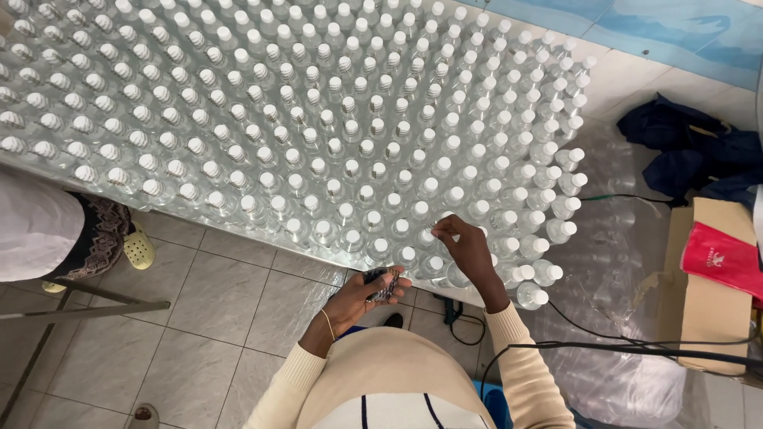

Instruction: Manually placing plastic caps onto the tops of a large array of water bottles on a production table.

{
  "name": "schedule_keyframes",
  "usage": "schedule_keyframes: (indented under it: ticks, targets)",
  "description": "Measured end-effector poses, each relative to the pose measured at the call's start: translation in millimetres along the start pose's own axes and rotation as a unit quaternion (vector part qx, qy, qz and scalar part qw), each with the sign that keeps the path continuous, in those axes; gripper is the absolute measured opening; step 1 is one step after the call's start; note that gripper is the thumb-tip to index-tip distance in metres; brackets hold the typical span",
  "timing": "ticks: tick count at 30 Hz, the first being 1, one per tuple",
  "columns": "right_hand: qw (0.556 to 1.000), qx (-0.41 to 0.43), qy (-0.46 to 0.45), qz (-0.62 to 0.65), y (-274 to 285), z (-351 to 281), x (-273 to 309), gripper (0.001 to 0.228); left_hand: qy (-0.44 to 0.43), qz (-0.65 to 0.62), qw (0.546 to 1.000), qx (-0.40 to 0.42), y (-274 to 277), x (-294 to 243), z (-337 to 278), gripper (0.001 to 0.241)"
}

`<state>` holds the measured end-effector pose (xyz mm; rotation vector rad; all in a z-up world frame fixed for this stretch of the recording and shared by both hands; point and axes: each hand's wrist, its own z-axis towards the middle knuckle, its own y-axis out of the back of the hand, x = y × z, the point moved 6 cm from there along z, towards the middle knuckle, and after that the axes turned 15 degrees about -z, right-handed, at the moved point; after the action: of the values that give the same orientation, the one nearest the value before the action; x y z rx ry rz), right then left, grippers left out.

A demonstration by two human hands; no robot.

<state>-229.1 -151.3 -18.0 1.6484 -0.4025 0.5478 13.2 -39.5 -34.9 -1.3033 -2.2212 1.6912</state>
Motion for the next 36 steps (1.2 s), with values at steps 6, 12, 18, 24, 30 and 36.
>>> schedule_keyframes:
  ticks: [6,12,18,24,30,36]
  targets:
    - [0.996,0.070,0.007,-0.055,12.1,1.1,23.0,0.036,0.002,0.001,1.000,-0.007,10.0,-0.3,3.4,0.056]
    - [0.990,0.133,0.023,-0.044,37.0,-7.2,74.9,0.053,0.002,0.001,1.000,-0.006,8.9,-7.2,0.0,0.055]
    - [0.964,0.182,0.074,-0.180,18.9,-5.5,57.4,0.040,0.006,0.004,1.000,-0.003,7.9,-9.9,-0.8,0.056]
    - [0.956,0.208,0.087,-0.188,22.4,-5.5,65.6,0.040,0.009,-0.002,1.000,0.009,1.5,-9.9,3.0,0.057]
    - [0.981,0.133,0.050,-0.134,56.9,-19.9,71.6,0.041,-0.004,0.008,1.000,0.016,-17.0,-11.4,7.3,0.056]
    - [0.970,0.126,0.170,0.117,46.5,-52.6,90.9,0.039,0.019,0.015,0.998,0.050,-32.4,18.1,25.4,0.050]
